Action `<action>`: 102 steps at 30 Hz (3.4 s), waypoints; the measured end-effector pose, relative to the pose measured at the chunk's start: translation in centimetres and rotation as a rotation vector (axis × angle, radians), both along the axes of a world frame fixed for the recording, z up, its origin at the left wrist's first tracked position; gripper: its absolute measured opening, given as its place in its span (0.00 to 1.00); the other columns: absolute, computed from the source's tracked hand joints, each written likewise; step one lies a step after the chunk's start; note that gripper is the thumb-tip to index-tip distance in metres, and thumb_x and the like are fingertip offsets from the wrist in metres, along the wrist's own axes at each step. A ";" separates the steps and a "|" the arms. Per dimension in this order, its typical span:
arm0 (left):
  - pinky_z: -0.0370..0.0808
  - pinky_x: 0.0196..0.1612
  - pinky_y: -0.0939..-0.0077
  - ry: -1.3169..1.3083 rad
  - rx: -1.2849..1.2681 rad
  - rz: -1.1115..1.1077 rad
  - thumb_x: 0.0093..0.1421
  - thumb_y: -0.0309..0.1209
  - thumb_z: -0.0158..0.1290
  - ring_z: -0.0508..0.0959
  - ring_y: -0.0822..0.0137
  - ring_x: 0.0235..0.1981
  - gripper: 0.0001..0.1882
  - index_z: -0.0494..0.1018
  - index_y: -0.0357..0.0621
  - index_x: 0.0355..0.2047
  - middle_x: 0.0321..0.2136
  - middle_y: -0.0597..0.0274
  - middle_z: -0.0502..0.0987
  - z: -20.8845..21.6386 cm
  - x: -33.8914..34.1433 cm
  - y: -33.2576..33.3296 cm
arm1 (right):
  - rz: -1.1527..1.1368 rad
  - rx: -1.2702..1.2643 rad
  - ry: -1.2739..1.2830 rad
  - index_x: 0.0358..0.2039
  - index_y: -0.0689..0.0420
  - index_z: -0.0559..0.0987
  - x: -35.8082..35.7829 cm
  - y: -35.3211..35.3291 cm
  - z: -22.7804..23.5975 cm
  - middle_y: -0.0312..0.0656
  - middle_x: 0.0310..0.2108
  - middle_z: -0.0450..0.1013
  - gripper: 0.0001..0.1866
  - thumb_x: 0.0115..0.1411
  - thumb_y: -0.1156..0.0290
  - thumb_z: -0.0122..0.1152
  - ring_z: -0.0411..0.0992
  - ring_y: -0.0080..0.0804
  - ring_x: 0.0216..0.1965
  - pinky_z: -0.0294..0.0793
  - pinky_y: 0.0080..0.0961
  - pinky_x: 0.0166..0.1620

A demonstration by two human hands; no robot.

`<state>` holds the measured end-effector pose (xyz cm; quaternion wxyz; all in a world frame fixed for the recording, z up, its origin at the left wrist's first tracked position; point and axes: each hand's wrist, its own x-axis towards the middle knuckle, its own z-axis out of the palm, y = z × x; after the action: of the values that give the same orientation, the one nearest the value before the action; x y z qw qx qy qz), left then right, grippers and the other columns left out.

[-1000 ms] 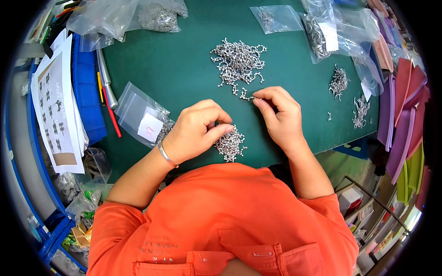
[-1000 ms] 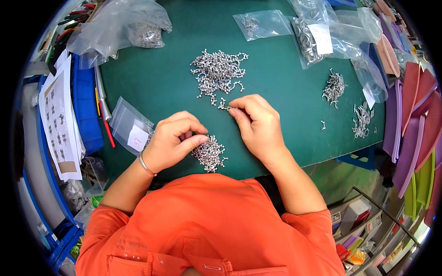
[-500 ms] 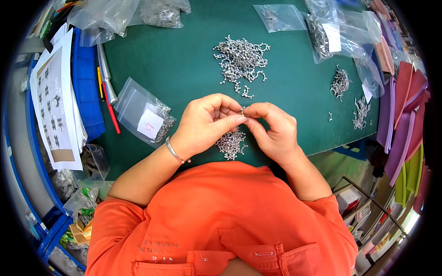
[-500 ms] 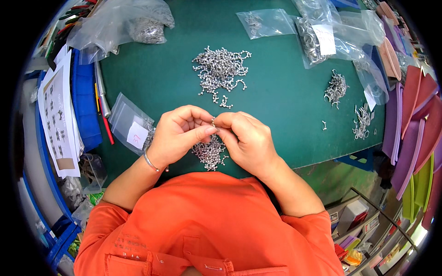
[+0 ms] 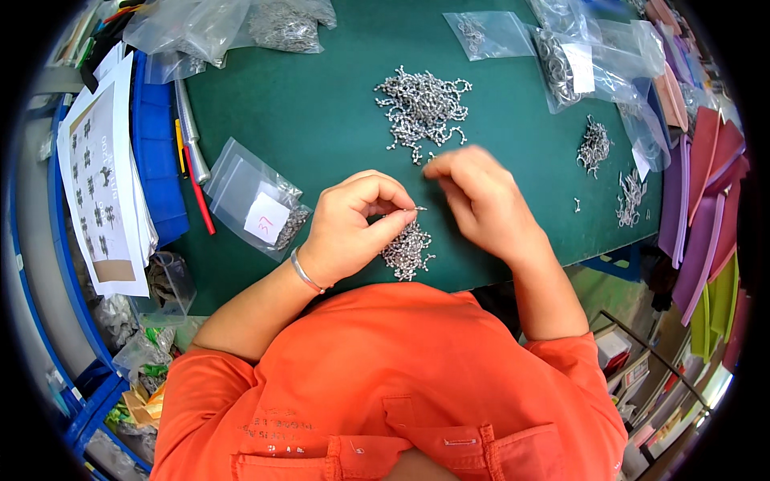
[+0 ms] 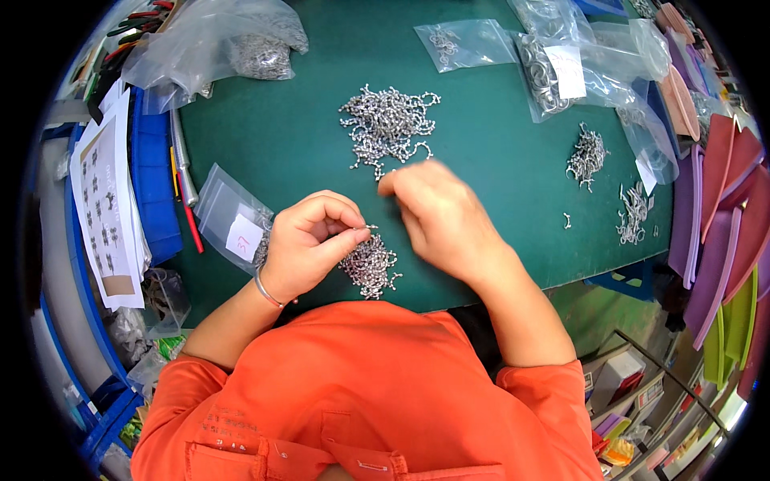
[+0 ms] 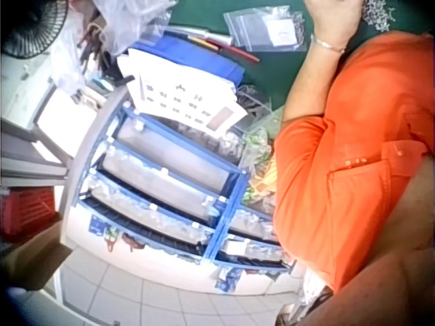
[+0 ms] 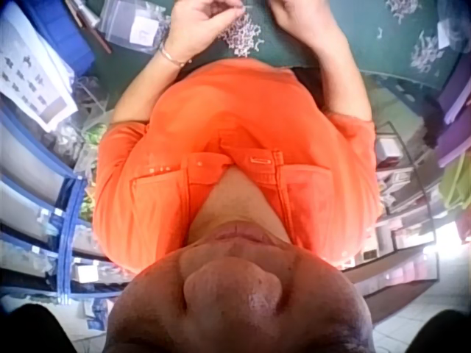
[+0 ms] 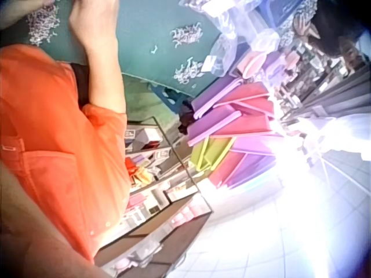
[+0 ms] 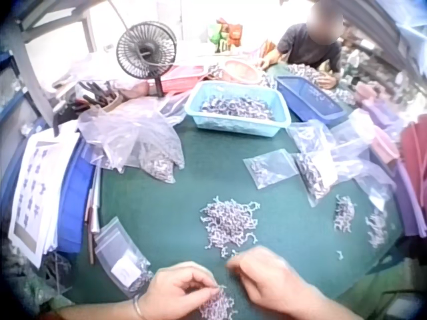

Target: The person sits at a green workbench and repeatedly picks up small silver metal hooks and cylindrical beads. They thread the beads onto the hooks by hand, creating small linked chains. The person works continuously, handling the components one at a time and placing the finished links onto the table.

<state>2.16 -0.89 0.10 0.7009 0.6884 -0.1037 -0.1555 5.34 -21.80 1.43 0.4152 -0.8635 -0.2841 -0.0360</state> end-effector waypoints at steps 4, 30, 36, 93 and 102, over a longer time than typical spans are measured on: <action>0.80 0.45 0.74 0.166 -0.112 0.027 0.58 0.13 0.56 0.80 0.67 0.40 0.07 0.72 0.32 0.36 0.38 0.57 0.75 0.2 -0.2 0.1 | -0.065 -0.128 -0.084 0.33 0.59 0.79 1.5 -0.4 -1.6 0.42 0.34 0.73 0.09 0.50 0.83 0.59 0.71 0.44 0.37 0.72 0.35 0.41; 0.75 0.40 0.72 -0.371 0.383 -0.147 0.52 0.18 0.61 0.79 0.64 0.35 0.07 0.76 0.40 0.30 0.33 0.60 0.79 1.4 0.4 0.9 | -0.144 -0.203 -0.130 0.34 0.58 0.74 -0.5 -1.4 -2.3 0.41 0.37 0.72 0.07 0.54 0.80 0.60 0.70 0.43 0.40 0.66 0.37 0.44; 0.74 0.35 0.78 -0.254 0.390 -0.150 0.54 0.21 0.62 0.78 0.72 0.34 0.06 0.77 0.40 0.33 0.33 0.63 0.79 1.3 0.3 0.9 | -0.198 0.007 0.063 0.34 0.61 0.73 -1.8 -1.3 -1.8 0.45 0.31 0.74 0.05 0.57 0.82 0.59 0.73 0.45 0.34 0.72 0.36 0.38; 0.73 0.32 0.82 -0.012 0.255 -0.084 0.58 0.21 0.58 0.75 0.75 0.28 0.06 0.81 0.38 0.36 0.34 0.60 0.81 1.1 -0.4 1.3 | -0.179 -0.099 -0.048 0.34 0.58 0.80 -0.8 -2.0 -1.4 0.42 0.33 0.74 0.10 0.51 0.83 0.61 0.72 0.42 0.35 0.72 0.35 0.39; 0.72 0.32 0.84 0.046 0.282 -0.028 0.59 0.21 0.58 0.74 0.79 0.29 0.05 0.80 0.37 0.36 0.36 0.64 0.77 1.8 -0.2 0.9 | -0.185 -0.178 -0.048 0.34 0.57 0.78 -0.9 -0.4 -1.7 0.40 0.32 0.71 0.11 0.50 0.77 0.68 0.70 0.42 0.35 0.71 0.35 0.38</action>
<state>1.91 -0.03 1.90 0.5973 0.7747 -0.0741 -0.1940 4.41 -22.16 -0.26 0.3251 -0.9183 -0.2150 -0.0694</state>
